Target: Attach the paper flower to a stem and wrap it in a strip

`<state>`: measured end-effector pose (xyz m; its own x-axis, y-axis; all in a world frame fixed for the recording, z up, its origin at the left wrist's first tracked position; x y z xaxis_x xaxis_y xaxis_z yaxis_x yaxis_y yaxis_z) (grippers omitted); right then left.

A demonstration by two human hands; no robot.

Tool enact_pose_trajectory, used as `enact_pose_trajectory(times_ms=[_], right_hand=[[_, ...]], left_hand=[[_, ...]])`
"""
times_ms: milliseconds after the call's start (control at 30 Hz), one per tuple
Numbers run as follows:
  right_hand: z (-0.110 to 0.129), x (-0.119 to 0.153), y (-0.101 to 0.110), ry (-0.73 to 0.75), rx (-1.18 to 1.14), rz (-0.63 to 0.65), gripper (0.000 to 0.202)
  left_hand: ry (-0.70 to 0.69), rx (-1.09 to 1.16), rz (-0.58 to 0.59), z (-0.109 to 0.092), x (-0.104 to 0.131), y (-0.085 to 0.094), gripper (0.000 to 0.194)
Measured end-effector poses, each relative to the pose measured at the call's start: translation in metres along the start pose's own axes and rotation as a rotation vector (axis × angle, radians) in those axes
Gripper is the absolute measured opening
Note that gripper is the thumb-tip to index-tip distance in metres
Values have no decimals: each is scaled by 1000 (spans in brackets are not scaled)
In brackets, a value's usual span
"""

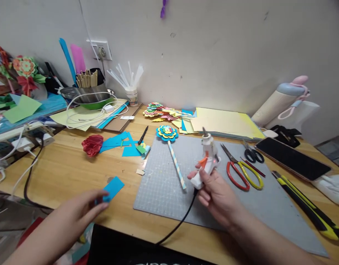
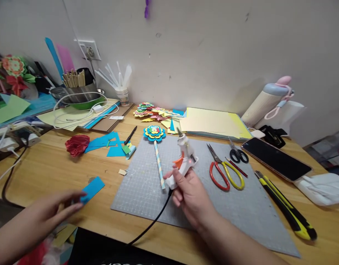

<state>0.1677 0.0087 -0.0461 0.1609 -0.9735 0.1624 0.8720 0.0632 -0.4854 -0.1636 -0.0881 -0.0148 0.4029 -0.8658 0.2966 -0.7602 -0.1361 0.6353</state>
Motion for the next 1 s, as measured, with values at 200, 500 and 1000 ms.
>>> enact_pose_trajectory(times_ms=[200, 500, 1000], right_hand=[[-19, 6, -9, -52, 52, 71, 47], [-24, 2, -5, -55, 76, 124, 44], [-26, -1, -6, -56, -6, 161, 36]], left_hand=[[-155, -528, -61, -4, -40, -30, 37], [-192, -396, -134, -61, -88, -31, 23], [-778, -823, 10, -105, -13, -174, 71]])
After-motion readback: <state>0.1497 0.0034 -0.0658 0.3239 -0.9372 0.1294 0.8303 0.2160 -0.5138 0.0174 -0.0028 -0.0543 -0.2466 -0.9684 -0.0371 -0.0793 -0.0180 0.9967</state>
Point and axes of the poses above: each hand's wrist, its own x-axis away from the middle knuckle, its own y-axis out of the back of the hand, z = x × y, the point moved 6 cm from there along -x, towards the middle knuckle, and after that the axes turned 10 degrees about y, right-handed, at the moved point
